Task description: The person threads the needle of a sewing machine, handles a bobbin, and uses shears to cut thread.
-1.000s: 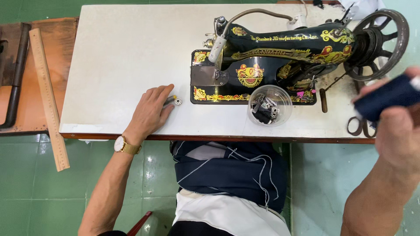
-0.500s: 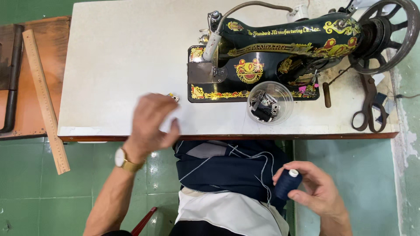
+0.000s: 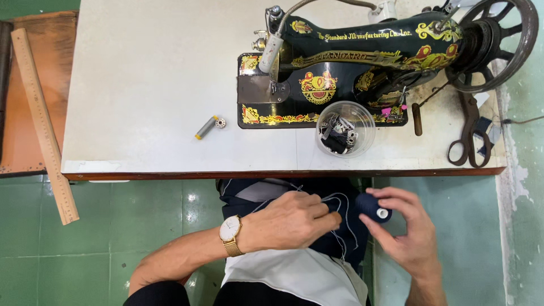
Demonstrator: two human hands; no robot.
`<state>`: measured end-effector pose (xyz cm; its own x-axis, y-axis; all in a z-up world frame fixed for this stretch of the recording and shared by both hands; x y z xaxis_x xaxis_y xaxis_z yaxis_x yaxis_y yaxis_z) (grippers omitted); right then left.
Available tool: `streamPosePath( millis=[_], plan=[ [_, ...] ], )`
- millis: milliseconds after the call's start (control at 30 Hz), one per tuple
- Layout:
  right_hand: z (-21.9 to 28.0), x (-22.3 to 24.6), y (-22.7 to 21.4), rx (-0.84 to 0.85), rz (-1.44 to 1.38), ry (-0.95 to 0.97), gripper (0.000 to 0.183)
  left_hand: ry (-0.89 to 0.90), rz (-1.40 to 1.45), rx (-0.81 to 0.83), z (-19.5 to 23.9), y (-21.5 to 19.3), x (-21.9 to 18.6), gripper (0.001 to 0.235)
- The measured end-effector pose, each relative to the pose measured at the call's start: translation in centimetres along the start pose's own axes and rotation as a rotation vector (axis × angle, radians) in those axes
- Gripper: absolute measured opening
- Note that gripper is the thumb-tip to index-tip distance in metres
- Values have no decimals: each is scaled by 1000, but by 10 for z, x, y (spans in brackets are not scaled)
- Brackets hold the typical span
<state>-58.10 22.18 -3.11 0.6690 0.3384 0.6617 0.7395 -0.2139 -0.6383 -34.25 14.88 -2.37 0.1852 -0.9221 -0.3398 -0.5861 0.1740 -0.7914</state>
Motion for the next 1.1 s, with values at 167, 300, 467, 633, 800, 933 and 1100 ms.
streamPosePath(
  millis=[167,300,467,633,800,933,1100],
  plan=[
    [6,-17,37,-356,-835,139,43,-42,187,128,5,24,0,6],
    [-2,-8,33,-5,-819,-4,52,-205,58,112,2,4,23,8],
    [3,-6,55,-164,-344,227,35,-42,121,44,7,-6,-6,4],
    [8,-15,47,48,-775,219,40,-173,148,215,17,3,16,11],
    [-4,-6,43,25,-295,208,36,-114,268,78,4,-18,5,17],
    [-3,-8,37,188,-795,234,40,-142,214,274,15,0,14,11],
    [-1,-18,48,127,-260,244,40,-94,220,153,5,-13,2,21]
  ],
)
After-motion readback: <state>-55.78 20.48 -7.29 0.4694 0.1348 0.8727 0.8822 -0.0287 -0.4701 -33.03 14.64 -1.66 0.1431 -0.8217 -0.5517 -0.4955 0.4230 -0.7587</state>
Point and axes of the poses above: each hand's wrist, its own z-axis away from the middle knuckle, its own y-axis out of the palm, x = y × z, the point moved 1 cm from there along -z, towards the middle knuckle, and after that the axes turned 6 degrees about -x, right-handed, at the moved point
